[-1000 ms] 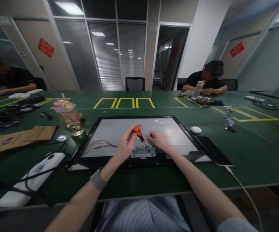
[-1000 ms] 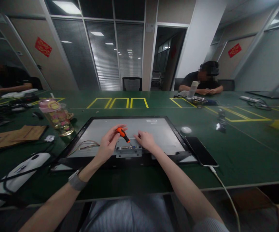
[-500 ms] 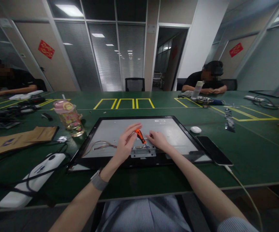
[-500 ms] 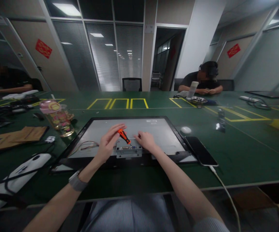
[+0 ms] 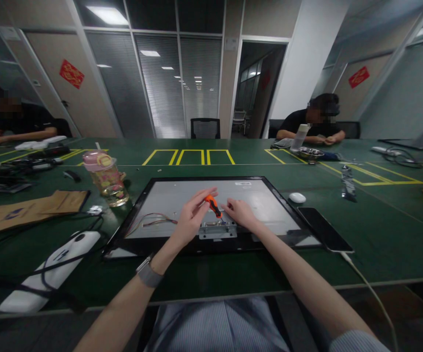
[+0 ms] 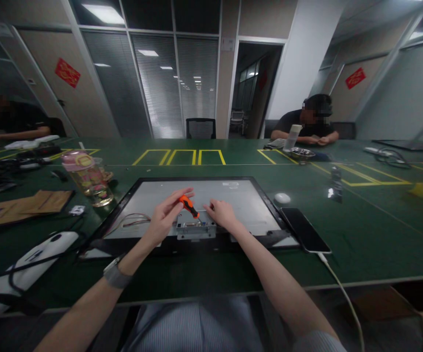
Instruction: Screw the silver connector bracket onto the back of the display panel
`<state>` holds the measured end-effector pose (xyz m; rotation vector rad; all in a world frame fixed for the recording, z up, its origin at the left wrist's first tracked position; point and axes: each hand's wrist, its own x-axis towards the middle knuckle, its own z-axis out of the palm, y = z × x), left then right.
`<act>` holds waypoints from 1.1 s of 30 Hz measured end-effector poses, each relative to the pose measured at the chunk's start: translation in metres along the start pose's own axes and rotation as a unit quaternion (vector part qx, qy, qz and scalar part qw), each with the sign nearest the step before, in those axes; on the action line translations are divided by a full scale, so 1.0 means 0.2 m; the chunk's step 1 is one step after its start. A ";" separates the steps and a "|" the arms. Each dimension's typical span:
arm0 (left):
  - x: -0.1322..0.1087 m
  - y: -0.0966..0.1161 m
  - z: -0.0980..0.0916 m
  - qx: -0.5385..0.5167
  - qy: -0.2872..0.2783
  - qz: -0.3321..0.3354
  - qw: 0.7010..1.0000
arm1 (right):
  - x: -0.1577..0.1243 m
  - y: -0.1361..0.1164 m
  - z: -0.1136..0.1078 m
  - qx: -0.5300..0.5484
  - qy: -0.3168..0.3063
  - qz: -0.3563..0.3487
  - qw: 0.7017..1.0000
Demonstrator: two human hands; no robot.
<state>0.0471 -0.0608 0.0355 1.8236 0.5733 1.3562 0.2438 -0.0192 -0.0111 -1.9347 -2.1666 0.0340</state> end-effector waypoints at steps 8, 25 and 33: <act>0.00 -0.02 -0.01 0.125 0.073 0.043 0.989 | 0.00 0.00 -0.01 0.002 -0.007 -0.002 1.000; 0.00 -0.04 0.04 0.040 0.070 0.007 0.997 | 0.00 0.00 0.00 -0.006 -0.005 -0.001 1.000; 0.00 -0.04 0.02 0.005 0.019 -0.005 1.000 | 0.00 0.01 0.00 0.002 0.004 -0.004 1.000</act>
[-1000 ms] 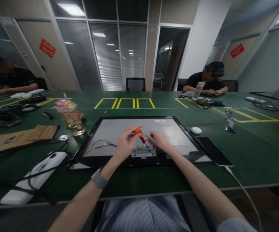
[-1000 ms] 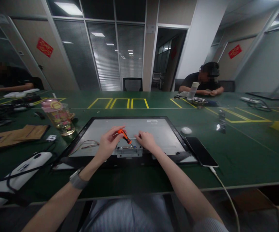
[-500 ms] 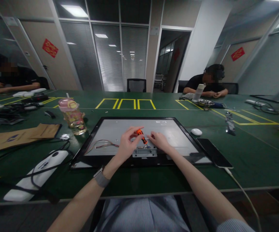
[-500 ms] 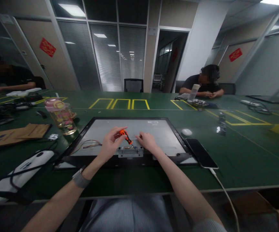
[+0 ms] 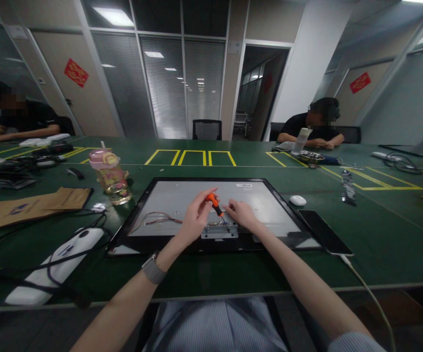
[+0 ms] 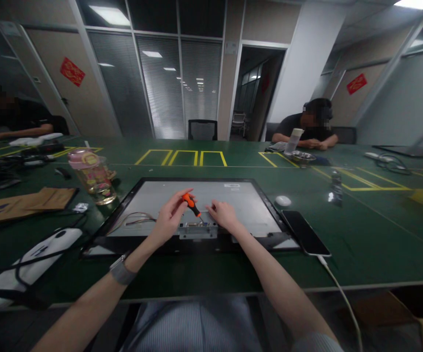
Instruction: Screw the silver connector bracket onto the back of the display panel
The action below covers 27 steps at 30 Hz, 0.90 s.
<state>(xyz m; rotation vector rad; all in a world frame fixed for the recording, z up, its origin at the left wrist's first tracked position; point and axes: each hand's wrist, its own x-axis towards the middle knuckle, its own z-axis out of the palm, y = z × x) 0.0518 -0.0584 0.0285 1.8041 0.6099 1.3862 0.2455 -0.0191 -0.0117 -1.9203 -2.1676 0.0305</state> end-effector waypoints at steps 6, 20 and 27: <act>0.01 -0.01 0.00 -0.016 0.029 -0.020 0.999 | 0.00 0.00 0.00 -0.002 0.003 -0.002 1.000; -0.01 -0.03 0.03 -0.003 0.043 -0.044 0.998 | 0.01 0.00 0.01 -0.003 -0.001 -0.001 1.000; 0.02 0.02 -0.02 -0.067 0.057 -0.012 0.996 | 0.00 0.00 0.00 0.006 -0.001 -0.001 1.000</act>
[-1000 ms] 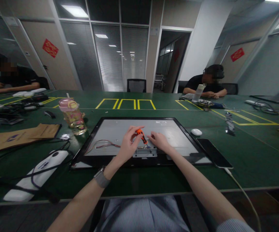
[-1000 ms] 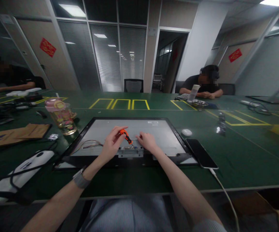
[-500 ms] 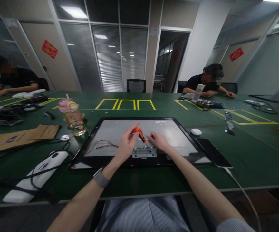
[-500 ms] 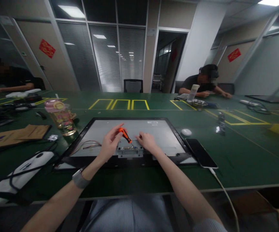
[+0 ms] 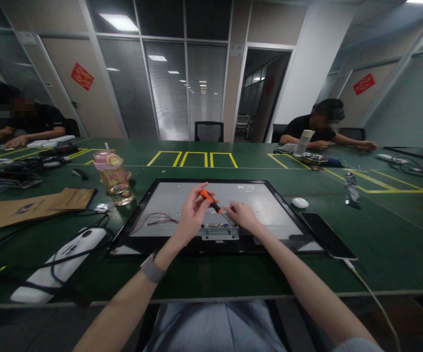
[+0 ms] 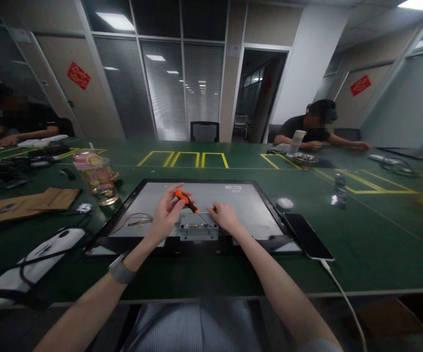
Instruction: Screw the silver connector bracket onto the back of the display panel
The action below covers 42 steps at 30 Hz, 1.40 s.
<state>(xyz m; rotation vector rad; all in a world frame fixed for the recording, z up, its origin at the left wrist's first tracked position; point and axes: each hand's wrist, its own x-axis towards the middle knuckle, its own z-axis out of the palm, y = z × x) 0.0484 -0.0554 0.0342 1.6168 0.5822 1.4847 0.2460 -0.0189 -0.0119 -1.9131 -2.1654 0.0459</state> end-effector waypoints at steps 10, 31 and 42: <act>0.06 0.02 -0.12 0.128 0.110 0.045 0.985 | 0.01 0.00 0.01 0.001 -0.005 -0.003 1.000; 0.01 0.01 -0.07 0.154 -0.021 0.032 0.987 | 0.01 0.01 0.02 -0.005 -0.002 0.003 1.000; 0.03 0.05 -0.05 0.127 0.023 0.054 0.990 | 0.00 0.00 0.01 -0.004 0.000 0.000 1.000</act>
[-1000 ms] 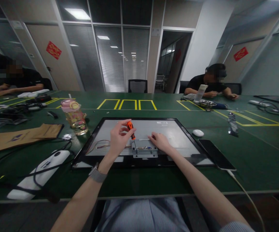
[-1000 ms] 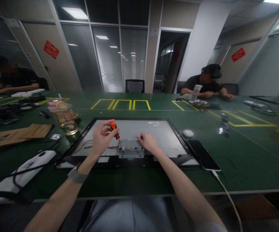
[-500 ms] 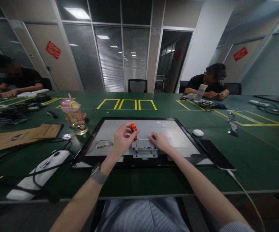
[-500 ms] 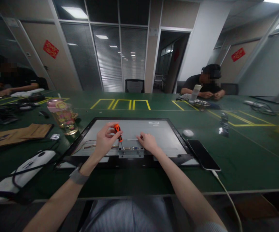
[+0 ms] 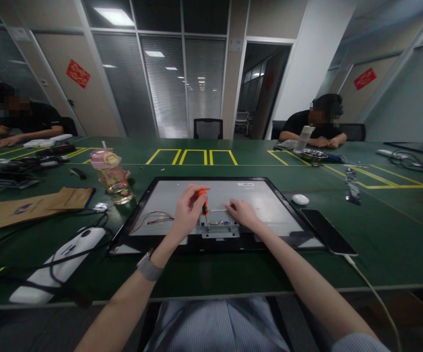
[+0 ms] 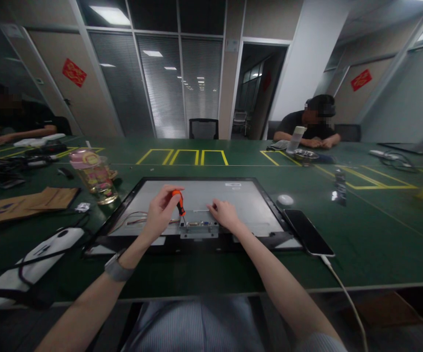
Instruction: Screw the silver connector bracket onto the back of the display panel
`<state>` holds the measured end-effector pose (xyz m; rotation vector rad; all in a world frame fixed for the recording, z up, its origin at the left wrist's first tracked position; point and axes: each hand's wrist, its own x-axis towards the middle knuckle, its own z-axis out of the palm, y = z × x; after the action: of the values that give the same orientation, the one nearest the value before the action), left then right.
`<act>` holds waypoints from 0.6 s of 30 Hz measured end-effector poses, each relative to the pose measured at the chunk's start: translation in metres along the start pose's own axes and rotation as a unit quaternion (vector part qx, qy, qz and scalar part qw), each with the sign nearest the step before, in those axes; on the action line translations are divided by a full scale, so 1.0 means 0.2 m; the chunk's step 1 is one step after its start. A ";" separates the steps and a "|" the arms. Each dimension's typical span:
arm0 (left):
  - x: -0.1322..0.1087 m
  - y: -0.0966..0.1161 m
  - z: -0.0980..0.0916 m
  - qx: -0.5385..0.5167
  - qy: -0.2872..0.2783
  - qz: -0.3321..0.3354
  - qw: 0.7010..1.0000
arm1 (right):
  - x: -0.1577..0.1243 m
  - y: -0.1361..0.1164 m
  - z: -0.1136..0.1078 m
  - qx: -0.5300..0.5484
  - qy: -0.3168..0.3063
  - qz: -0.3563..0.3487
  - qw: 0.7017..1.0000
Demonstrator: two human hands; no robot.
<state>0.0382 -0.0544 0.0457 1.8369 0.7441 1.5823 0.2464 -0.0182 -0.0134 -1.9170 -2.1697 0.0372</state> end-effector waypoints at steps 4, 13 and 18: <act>-0.01 -0.03 0.00 -0.071 -0.019 -0.027 0.997 | 0.00 -0.01 -0.01 0.002 -0.004 0.002 1.000; 0.00 -0.02 -0.01 0.021 0.022 -0.008 1.000 | 0.01 0.00 0.01 0.001 -0.004 0.002 1.000; 0.00 -0.04 -0.02 -0.071 0.007 -0.034 0.997 | 0.01 0.00 0.01 0.002 -0.003 0.004 1.000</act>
<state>0.0347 -0.0485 0.0410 1.6837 0.6750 1.5647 0.2462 -0.0161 -0.0151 -1.9257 -2.1655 0.0490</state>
